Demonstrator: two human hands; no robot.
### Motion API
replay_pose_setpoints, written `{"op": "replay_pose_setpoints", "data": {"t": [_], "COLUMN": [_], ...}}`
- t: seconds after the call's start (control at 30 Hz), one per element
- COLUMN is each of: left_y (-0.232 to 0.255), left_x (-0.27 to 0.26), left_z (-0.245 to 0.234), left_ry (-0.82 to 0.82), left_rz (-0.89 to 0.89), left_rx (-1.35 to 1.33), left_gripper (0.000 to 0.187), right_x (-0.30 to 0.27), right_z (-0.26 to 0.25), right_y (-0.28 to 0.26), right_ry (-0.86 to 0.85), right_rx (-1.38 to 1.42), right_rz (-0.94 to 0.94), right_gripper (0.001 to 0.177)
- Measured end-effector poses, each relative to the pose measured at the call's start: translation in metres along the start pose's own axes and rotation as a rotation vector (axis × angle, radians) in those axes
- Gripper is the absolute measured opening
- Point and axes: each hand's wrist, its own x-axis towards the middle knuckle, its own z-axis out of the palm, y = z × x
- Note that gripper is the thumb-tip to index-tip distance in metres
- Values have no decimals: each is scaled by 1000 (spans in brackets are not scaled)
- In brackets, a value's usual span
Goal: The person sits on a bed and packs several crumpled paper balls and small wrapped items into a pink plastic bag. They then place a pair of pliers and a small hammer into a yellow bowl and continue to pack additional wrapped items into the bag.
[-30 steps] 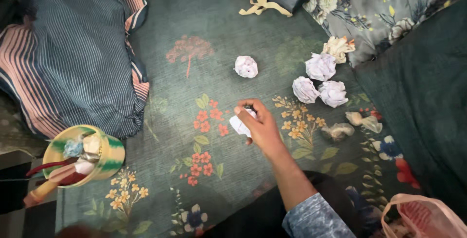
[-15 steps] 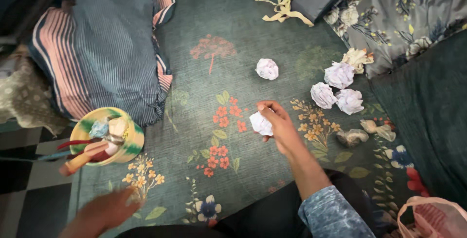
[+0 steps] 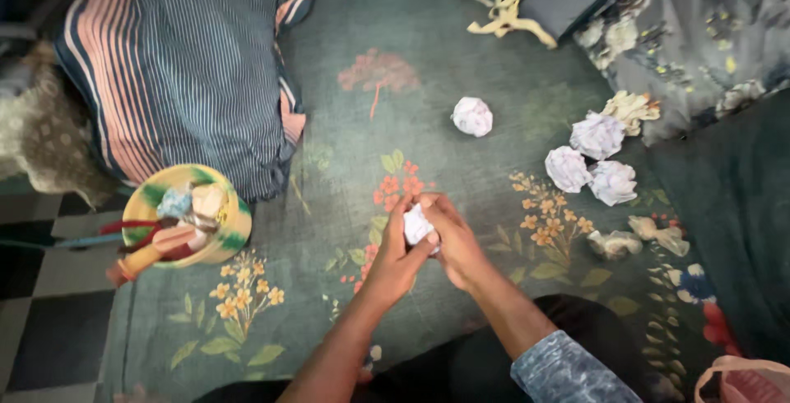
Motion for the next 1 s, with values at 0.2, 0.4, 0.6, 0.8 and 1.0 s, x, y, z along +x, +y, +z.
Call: {"op": "replay_pose_setpoints", "data": {"t": [0.2, 0.4, 0.6, 0.8, 1.0], "left_y": [-12, 0, -4, -7, -6], "left_x": [10, 17, 19, 19, 26], "left_z": [-4, 3, -1, 1, -13], "left_ry": [78, 198, 190, 275, 404], "left_rz": [71, -345, -372, -426, -379], "left_rx": [61, -397, -519, -589, -638], "left_gripper": [55, 53, 44, 60, 53], "right_x": [10, 21, 19, 6, -9], "right_z": [-1, -21, -17, 7, 13], "right_y": [4, 15, 6, -10, -21], "right_ry": [3, 14, 29, 32, -85], "right_rx": [7, -734, -912, -779, -1102], "right_rz": [48, -307, -394, -388, -505], "right_gripper": [74, 62, 43, 41, 56]}}
